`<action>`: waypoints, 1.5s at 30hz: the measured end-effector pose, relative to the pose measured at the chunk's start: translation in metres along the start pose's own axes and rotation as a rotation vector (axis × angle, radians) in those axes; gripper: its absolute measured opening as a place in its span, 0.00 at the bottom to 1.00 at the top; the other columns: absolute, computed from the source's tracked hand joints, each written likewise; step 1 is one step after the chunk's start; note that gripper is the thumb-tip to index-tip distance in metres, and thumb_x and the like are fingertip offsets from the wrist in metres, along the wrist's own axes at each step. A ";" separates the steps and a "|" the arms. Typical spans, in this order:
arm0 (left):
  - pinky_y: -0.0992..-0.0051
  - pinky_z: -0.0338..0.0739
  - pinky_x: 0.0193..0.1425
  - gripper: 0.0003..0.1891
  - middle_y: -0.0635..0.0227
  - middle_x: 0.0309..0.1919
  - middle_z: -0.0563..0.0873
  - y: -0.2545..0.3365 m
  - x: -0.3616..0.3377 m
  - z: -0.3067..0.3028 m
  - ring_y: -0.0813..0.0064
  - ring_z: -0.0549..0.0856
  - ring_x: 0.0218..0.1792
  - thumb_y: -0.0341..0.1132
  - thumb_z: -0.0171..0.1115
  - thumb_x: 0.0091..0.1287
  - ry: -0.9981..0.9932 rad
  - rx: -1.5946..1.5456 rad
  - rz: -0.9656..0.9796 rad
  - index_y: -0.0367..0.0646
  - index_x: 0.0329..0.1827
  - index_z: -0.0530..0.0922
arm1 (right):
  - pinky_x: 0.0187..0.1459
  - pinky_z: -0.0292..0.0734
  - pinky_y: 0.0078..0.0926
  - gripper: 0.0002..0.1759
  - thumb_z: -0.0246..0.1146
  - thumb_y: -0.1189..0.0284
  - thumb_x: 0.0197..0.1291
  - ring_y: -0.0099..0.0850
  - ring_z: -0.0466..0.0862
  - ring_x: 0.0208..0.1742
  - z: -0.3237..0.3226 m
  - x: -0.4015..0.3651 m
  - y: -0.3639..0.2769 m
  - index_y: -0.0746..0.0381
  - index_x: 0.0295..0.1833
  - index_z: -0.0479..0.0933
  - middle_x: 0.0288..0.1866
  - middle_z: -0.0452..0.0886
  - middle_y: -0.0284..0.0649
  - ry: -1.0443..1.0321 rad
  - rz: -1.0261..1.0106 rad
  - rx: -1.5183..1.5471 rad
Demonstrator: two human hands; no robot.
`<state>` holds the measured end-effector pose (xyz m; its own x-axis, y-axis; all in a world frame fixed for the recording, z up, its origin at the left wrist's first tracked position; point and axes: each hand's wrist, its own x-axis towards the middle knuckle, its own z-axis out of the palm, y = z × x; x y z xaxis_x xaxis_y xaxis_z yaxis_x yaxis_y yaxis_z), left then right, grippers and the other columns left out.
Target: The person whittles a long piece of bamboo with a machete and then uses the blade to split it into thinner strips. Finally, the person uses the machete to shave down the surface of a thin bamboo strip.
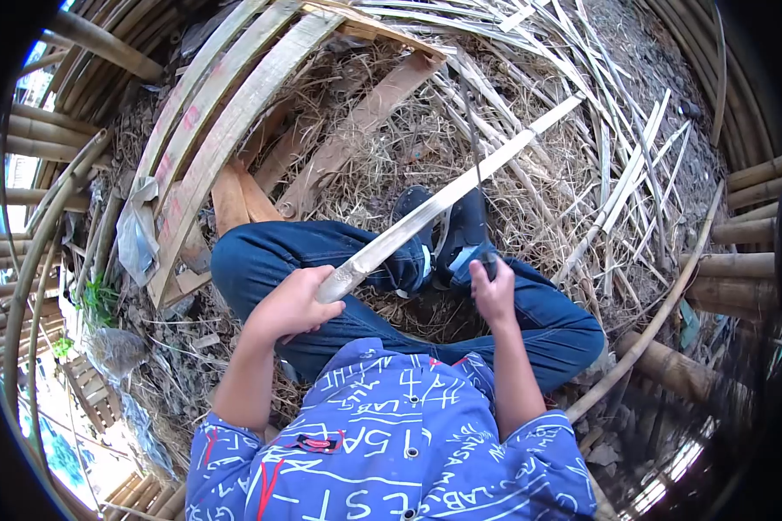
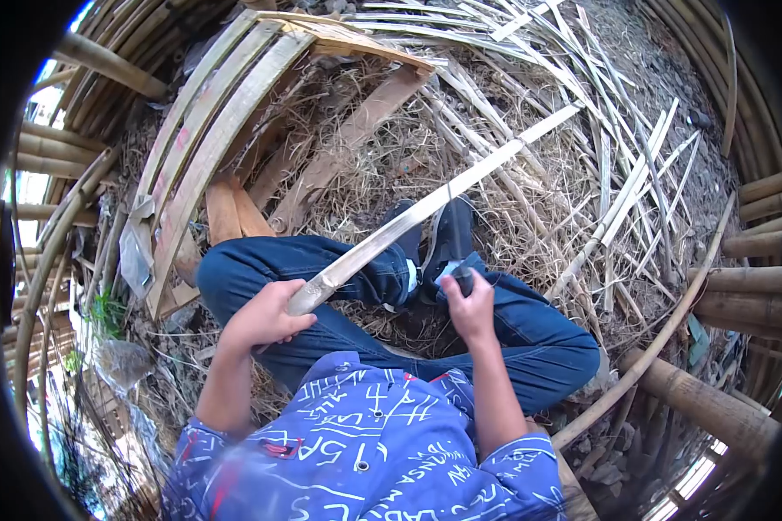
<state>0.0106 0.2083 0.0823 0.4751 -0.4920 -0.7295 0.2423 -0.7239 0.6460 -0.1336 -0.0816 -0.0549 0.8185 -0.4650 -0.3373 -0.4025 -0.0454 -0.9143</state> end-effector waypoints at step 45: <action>0.76 0.83 0.27 0.24 0.67 0.27 0.82 0.054 0.074 -0.007 0.78 0.84 0.24 0.32 0.55 0.74 -0.662 -0.405 0.059 0.43 0.70 0.60 | 0.19 0.66 0.22 0.34 0.49 0.36 0.67 0.22 0.68 0.14 0.008 -0.034 -0.056 0.61 0.39 0.68 0.18 0.67 0.31 -0.459 0.453 0.720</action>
<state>0.0654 0.1361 0.0647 -0.0767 -0.8028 -0.5913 0.5833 -0.5171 0.6264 -0.1363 -0.0565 0.0058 0.7892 0.0928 -0.6071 -0.4969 0.6774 -0.5424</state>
